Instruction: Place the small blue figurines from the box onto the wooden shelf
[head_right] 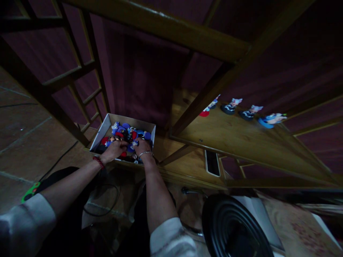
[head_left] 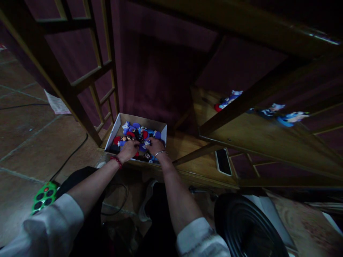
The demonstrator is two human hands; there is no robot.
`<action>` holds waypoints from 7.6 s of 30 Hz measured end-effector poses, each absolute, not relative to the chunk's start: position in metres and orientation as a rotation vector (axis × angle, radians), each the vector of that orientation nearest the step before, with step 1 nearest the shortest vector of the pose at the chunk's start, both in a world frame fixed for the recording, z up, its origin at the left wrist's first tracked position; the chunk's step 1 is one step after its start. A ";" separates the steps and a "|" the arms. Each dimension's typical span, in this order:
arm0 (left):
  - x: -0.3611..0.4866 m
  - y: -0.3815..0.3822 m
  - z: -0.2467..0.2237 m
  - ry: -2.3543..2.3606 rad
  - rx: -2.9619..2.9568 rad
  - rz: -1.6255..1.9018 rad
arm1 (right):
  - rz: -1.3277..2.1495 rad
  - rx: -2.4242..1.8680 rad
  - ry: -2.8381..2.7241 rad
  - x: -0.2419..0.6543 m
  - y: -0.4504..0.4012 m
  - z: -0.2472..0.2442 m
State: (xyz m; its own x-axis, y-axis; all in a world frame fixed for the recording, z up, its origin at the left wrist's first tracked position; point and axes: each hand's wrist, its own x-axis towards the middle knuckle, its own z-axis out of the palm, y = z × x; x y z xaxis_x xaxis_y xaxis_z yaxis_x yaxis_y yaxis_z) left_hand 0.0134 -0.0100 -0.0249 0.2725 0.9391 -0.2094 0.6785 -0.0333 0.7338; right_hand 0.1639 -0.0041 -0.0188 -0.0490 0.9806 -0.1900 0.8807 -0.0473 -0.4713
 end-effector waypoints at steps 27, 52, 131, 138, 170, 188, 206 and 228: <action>0.012 -0.015 -0.023 1.494 1.991 0.372 | 0.562 -2.000 -2.198 0.151 -0.015 -0.005; 0.008 -0.011 -0.026 1.473 1.924 0.419 | 0.535 -1.952 -2.204 0.150 -0.014 -0.011; 0.011 -0.010 -0.032 1.407 1.566 0.595 | 0.567 -2.053 -2.078 0.157 -0.014 -0.016; 0.018 -0.011 -0.033 1.331 1.175 0.749 | 0.666 -2.058 -1.965 0.160 -0.012 -0.018; 0.019 -0.014 -0.014 0.831 0.412 0.896 | 1.072 -1.685 -1.451 0.175 -0.011 -0.008; 0.011 -0.019 0.000 0.696 0.445 0.913 | 1.265 -1.382 -1.263 0.178 -0.013 -0.002; 0.010 -0.018 -0.002 0.712 0.480 0.942 | 1.187 -1.473 -1.361 0.175 -0.014 0.000; 0.010 -0.017 0.002 0.758 0.460 0.948 | 1.224 -1.463 -1.290 0.169 -0.014 0.001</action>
